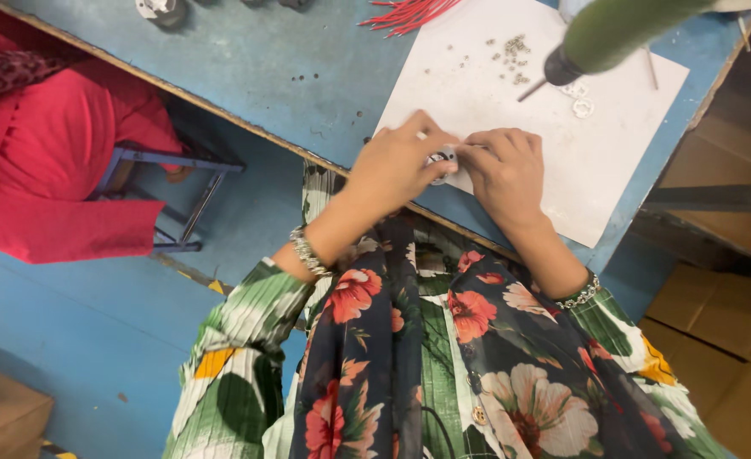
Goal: The person assembles a small electrical component by inserting wires into a socket and securing them with a soldering iron. They repeatedly position the wires, apply heat with the soldering iron, and adjust the component on the workbench.
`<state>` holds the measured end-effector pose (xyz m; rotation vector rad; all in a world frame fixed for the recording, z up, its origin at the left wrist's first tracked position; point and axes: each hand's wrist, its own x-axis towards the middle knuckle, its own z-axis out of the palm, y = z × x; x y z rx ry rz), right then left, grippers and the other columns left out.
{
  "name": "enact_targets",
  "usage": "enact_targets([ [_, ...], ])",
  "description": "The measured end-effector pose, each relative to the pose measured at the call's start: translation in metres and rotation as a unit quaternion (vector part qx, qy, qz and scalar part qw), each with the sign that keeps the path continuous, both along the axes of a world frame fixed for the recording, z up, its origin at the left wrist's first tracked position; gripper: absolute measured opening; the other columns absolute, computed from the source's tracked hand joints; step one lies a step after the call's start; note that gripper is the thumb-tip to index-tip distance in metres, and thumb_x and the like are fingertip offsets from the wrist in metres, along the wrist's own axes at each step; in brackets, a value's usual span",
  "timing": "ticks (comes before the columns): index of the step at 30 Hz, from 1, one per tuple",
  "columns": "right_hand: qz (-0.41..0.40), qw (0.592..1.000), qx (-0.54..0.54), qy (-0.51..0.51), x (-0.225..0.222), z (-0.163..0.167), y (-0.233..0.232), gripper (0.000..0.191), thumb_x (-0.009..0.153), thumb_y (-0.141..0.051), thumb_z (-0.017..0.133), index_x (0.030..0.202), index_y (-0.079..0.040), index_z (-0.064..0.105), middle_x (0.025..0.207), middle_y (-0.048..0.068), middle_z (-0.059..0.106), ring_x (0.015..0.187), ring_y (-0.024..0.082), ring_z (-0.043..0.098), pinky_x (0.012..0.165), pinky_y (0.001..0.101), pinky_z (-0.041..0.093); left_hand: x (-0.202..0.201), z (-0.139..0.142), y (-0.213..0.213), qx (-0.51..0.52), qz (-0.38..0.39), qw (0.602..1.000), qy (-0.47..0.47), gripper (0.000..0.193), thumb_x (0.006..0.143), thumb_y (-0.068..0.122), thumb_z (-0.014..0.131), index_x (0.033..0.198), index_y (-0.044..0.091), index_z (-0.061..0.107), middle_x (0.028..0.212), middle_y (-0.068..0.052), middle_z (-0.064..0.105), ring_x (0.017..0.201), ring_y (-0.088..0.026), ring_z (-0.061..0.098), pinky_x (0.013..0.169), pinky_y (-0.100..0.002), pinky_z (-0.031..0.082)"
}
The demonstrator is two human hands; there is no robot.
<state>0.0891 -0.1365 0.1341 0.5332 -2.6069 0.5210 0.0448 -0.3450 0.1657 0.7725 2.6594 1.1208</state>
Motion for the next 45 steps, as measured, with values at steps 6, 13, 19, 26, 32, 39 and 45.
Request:
enact_targets([
  [6,-0.009,1.0,-0.002,-0.007,-0.002,-0.009,0.003,0.017,0.086,-0.014,0.083,0.102,-0.019,0.079,0.101,-0.004,0.067,0.099,0.02,0.059,0.082,0.0383,0.042,0.025,-0.013,-0.028,0.082,0.026,0.988,0.128,0.101,0.063,0.051,0.086,0.146,0.007,0.047,0.136,-0.016,0.055,0.123,-0.034,0.058,0.103,-0.043,0.038],
  [13,0.005,1.0,0.021,0.016,0.004,0.001,0.004,0.016,0.085,-0.019,0.086,0.099,-0.02,0.079,0.089,-0.004,0.062,0.086,0.02,0.059,0.085,0.0399,0.044,0.022,-0.035,0.003,0.121,0.031,0.985,0.116,0.049,0.085,0.032,0.085,0.127,0.016,0.066,0.123,-0.003,0.071,0.12,-0.023,0.065,0.107,-0.04,0.04],
  [19,0.039,0.998,0.02,0.051,0.018,0.033,0.015,0.018,0.086,-0.014,0.089,0.1,-0.021,0.079,0.084,-0.004,0.063,0.079,0.02,0.058,0.088,0.0397,0.043,0.037,-0.004,-0.019,0.232,0.004,0.972,0.036,0.05,0.088,0.021,0.084,0.131,0.008,0.063,0.122,-0.007,0.071,0.114,-0.025,0.068,0.098,-0.036,0.055],
  [26,0.054,0.995,0.035,0.073,0.022,0.07,0.023,0.015,0.092,-0.012,0.089,0.1,-0.02,0.079,0.083,-0.003,0.062,0.081,0.018,0.057,0.1,0.0423,0.044,0.047,0.034,-0.041,0.264,0.03,0.964,-0.001,0.048,0.087,0.02,0.086,0.128,0.007,0.064,0.122,-0.007,0.072,0.111,-0.023,0.071,0.097,-0.032,0.057],
  [32,0.034,0.993,0.076,0.085,0.033,0.08,0.046,0.019,0.101,-0.002,0.085,0.099,-0.02,0.077,0.085,-0.004,0.066,0.084,0.016,0.06,0.105,0.0393,0.042,0.051,0.053,-0.058,0.252,0.031,0.967,0.001,0.045,0.087,0.019,0.086,0.125,0.007,0.066,0.122,-0.009,0.072,0.11,-0.024,0.072,0.096,-0.033,0.057],
  [39,0.023,0.994,0.078,0.066,0.04,0.081,0.058,0.023,0.102,0.0,0.083,0.099,-0.022,0.079,0.084,-0.004,0.064,0.084,0.017,0.059,0.105,0.0367,0.041,0.053,0.062,-0.061,0.231,0.022,0.972,0.041,0.047,0.086,0.018,0.087,0.126,0.007,0.065,0.124,-0.01,0.07,0.115,-0.026,0.07,0.1,-0.035,0.057],
  [45,0.008,0.996,0.076,0.037,0.07,0.092,0.058,0.019,0.098,-0.002,0.082,0.096,-0.02,0.076,0.089,-0.003,0.064,0.083,0.016,0.059,0.103,0.0388,0.042,0.054,0.067,-0.06,0.225,0.022,0.971,0.083,0.049,0.087,0.019,0.088,0.128,0.008,0.064,0.124,-0.008,0.07,0.116,-0.026,0.069,0.101,-0.035,0.057],
])
